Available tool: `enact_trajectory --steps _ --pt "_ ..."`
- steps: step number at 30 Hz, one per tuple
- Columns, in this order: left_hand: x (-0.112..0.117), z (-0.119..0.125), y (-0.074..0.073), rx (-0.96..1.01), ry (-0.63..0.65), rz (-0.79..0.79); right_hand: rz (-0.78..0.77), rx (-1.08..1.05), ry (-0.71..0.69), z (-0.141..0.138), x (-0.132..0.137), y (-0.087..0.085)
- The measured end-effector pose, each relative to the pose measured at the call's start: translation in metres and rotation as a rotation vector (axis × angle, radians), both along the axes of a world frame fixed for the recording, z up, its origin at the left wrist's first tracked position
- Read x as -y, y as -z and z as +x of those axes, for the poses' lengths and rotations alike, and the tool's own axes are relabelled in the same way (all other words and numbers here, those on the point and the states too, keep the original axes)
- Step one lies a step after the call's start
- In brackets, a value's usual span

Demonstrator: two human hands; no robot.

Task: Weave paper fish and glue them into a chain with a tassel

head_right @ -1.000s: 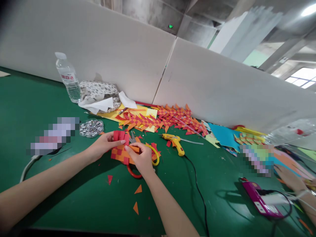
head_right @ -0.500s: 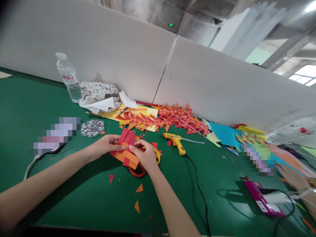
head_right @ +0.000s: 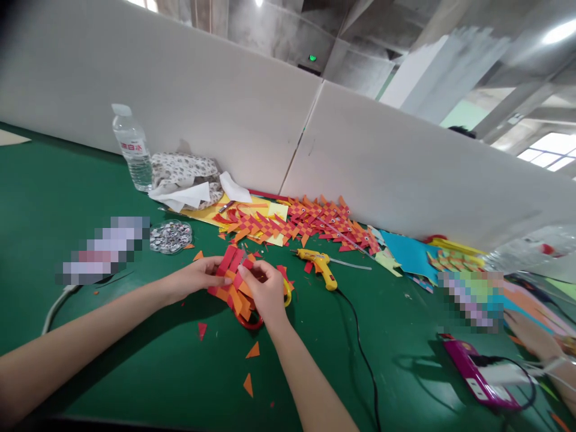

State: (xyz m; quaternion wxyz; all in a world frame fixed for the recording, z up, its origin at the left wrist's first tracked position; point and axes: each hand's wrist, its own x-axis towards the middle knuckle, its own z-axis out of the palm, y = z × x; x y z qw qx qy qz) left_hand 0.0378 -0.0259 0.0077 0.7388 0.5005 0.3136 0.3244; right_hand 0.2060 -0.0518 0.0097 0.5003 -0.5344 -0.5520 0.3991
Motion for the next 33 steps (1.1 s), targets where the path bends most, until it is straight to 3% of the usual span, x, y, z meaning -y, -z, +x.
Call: enact_trajectory --steps 5,11,14,25,29,33 --pt "0.002 0.000 0.001 0.059 -0.006 0.039 0.021 -0.034 0.072 0.001 -0.002 0.003" --pt "0.002 -0.004 0.006 -0.012 0.006 0.301 -0.045 -0.255 0.090 0.001 -0.006 0.006" --pt "0.004 -0.005 0.006 -0.133 -0.069 0.457 -0.054 -0.321 0.084 -0.001 -0.006 0.007" --pt "0.007 -0.006 -0.002 -0.223 -0.098 0.757 -0.161 -0.448 0.094 -0.007 -0.002 -0.002" --pt "0.007 -0.007 -0.004 -0.207 -0.072 0.730 -0.253 -0.551 0.104 -0.009 -0.001 -0.006" --pt "0.006 -0.005 -0.007 -0.068 -0.035 0.481 -0.289 -0.642 0.103 -0.004 -0.001 -0.008"
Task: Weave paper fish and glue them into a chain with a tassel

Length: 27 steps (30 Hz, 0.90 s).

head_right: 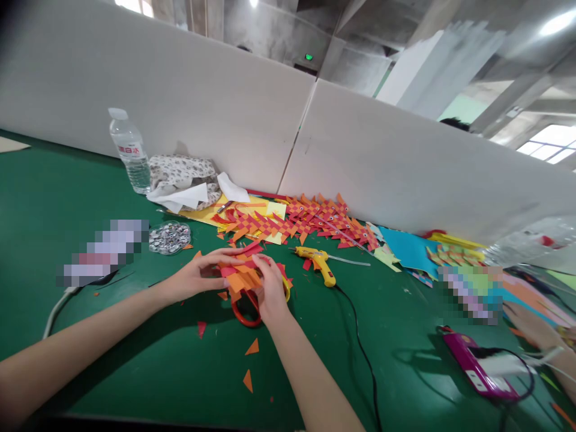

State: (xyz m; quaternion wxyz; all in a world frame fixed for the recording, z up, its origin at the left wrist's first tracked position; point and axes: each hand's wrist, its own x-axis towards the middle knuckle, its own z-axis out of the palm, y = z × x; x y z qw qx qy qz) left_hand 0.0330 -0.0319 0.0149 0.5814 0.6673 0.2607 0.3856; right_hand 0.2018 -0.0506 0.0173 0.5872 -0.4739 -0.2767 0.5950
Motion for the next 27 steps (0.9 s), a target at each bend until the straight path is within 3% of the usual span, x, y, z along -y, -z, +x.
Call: enact_trajectory --steps 4,9,13,19,23,27 --pt "-0.003 0.002 0.000 0.156 -0.038 -0.299 0.049 0.007 -0.092 0.003 0.001 -0.003" --pt "-0.009 0.002 0.007 0.340 -0.157 -0.636 0.118 0.075 -0.092 0.002 0.000 -0.003" --pt "-0.015 -0.003 0.009 0.442 -0.117 -0.752 0.212 0.179 -0.068 0.003 -0.003 0.003" --pt "-0.021 -0.009 0.004 0.506 -0.203 -0.908 0.465 0.439 0.131 0.009 -0.003 0.009" --pt "-0.020 -0.008 0.001 0.451 -0.165 -0.937 0.576 0.622 0.055 0.009 0.001 0.005" --pt "-0.017 -0.009 -0.002 0.377 -0.072 -0.963 0.542 0.589 0.018 0.003 0.001 0.006"
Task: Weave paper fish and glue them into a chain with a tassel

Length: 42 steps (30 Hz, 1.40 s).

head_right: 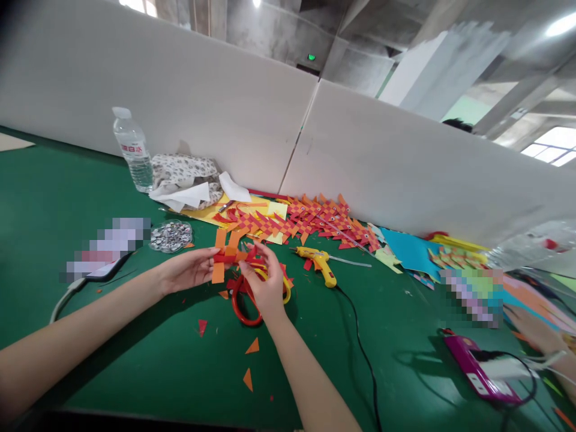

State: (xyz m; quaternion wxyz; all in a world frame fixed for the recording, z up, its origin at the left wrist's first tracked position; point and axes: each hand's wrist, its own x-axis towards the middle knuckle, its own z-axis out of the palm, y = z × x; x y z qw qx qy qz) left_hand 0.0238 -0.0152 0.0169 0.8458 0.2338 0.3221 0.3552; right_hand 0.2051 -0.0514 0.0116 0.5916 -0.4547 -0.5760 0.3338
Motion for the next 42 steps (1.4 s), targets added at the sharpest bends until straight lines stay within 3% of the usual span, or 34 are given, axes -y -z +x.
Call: enact_trajectory --steps 9,16,24,28,31,36,39,42 --pt "-0.005 -0.001 0.000 -0.041 0.061 -0.095 -0.265 -0.230 -0.099 0.001 -0.006 0.002" --pt "-0.007 -0.003 0.000 -0.012 0.045 -0.139 -0.251 -0.196 -0.007 0.001 -0.012 0.009" --pt "-0.008 -0.005 0.005 0.180 0.091 -0.110 -0.255 -0.164 -0.114 0.002 -0.011 0.012" --pt "-0.010 -0.006 0.007 0.138 0.128 -0.075 -0.269 -0.158 -0.110 0.003 -0.011 0.012" --pt "-0.012 -0.008 0.007 -0.060 0.111 0.074 -0.299 -0.200 -0.096 0.003 -0.010 0.010" --pt "-0.014 -0.015 0.005 -0.621 0.061 0.585 -0.333 -0.219 -0.089 0.002 -0.011 0.010" --pt "-0.016 -0.018 0.007 -0.698 0.065 0.823 -0.304 -0.175 -0.122 -0.001 -0.012 0.010" --pt "-0.018 -0.019 0.011 -0.674 0.096 0.883 -0.281 -0.121 -0.139 -0.004 -0.013 0.010"
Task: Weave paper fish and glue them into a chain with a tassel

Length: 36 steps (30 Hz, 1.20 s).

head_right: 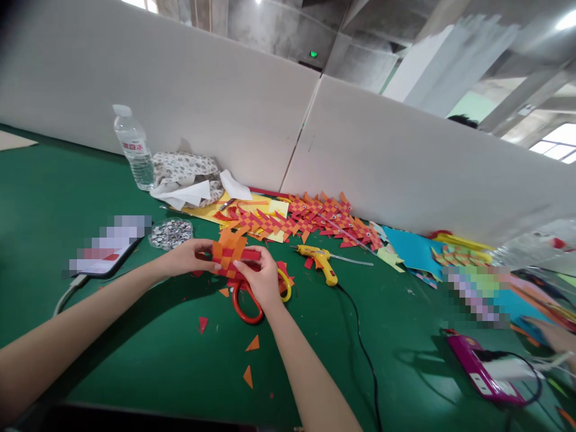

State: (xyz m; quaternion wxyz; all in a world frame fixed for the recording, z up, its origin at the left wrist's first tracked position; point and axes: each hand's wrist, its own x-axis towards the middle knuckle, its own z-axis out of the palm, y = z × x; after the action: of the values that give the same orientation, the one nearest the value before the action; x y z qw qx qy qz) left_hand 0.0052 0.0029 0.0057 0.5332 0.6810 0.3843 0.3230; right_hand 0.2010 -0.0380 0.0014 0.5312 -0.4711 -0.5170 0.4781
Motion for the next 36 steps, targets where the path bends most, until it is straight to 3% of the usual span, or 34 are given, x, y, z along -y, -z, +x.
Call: enact_trajectory --steps 9,16,26,33,36 --pt "-0.010 -0.007 0.006 -0.034 -0.042 0.060 0.167 0.159 0.077 0.001 -0.009 0.001" --pt "-0.012 -0.012 0.009 -0.052 -0.011 0.080 0.210 0.285 0.074 -0.001 -0.004 0.000" --pt "-0.004 -0.009 -0.006 0.050 0.031 0.056 0.274 0.414 0.057 0.004 0.001 -0.001" --pt "-0.008 -0.016 -0.004 0.231 -0.162 -0.199 0.318 0.496 0.060 0.007 0.003 -0.002" --pt "-0.011 -0.017 -0.001 0.256 -0.234 -0.211 0.312 0.498 0.038 0.007 0.003 -0.001"
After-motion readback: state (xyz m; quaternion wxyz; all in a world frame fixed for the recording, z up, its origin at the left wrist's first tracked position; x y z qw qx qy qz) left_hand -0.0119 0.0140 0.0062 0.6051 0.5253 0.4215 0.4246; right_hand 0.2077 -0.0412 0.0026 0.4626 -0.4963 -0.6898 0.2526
